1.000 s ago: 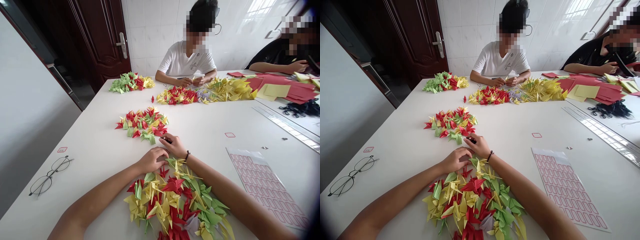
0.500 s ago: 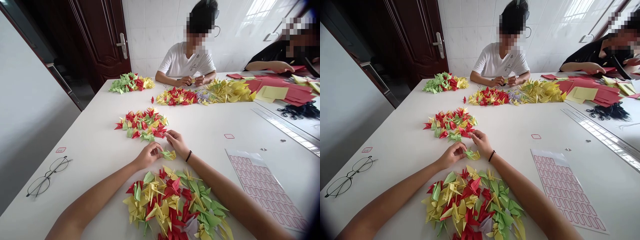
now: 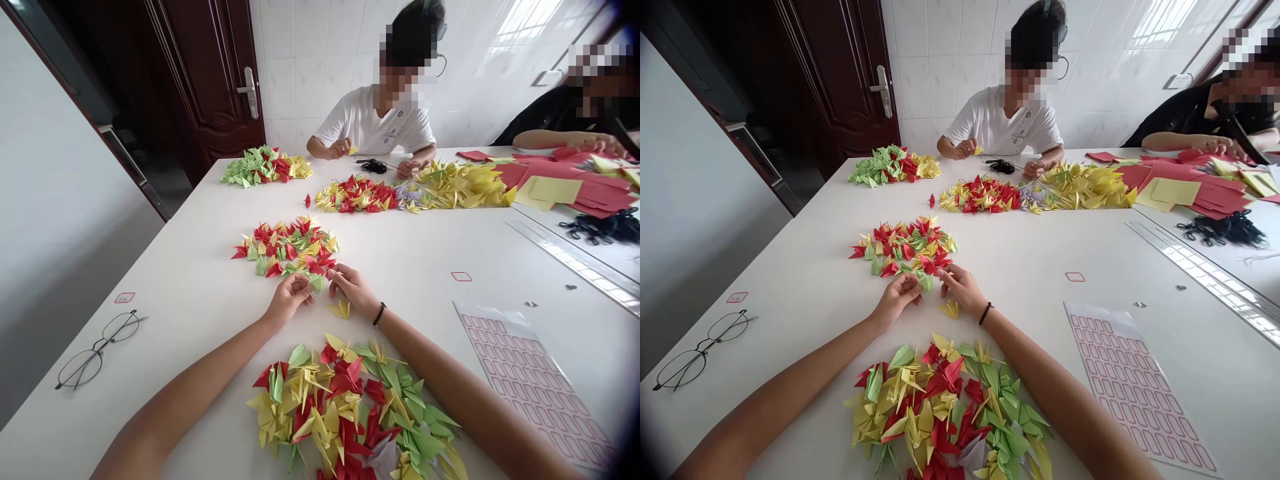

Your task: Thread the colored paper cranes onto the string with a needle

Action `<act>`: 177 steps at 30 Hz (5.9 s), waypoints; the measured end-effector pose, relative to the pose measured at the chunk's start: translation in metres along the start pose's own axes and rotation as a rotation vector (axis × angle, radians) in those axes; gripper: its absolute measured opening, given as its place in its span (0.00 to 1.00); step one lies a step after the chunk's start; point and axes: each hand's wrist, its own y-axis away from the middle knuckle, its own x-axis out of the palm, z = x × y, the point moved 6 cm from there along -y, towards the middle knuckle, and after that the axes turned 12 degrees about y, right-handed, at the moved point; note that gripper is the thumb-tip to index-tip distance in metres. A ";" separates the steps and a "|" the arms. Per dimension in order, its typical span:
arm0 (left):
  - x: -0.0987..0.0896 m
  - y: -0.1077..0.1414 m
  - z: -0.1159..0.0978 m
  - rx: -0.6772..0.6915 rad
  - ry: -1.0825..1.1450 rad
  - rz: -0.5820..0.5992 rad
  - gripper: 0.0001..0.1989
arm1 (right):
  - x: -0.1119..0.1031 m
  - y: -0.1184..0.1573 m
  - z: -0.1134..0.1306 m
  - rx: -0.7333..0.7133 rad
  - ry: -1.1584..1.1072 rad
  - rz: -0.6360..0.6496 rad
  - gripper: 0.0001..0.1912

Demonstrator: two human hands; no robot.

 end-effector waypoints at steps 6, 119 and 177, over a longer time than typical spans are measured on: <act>-0.013 -0.004 -0.001 0.127 -0.174 -0.119 0.12 | 0.004 0.000 0.005 0.035 -0.051 0.176 0.22; 0.000 0.000 -0.007 0.131 -0.670 0.079 0.18 | 0.004 0.011 0.013 -0.423 0.353 -0.135 0.15; -0.013 -0.006 -0.012 -0.028 -0.129 0.094 0.16 | 0.010 0.015 0.019 -0.393 0.460 -0.016 0.11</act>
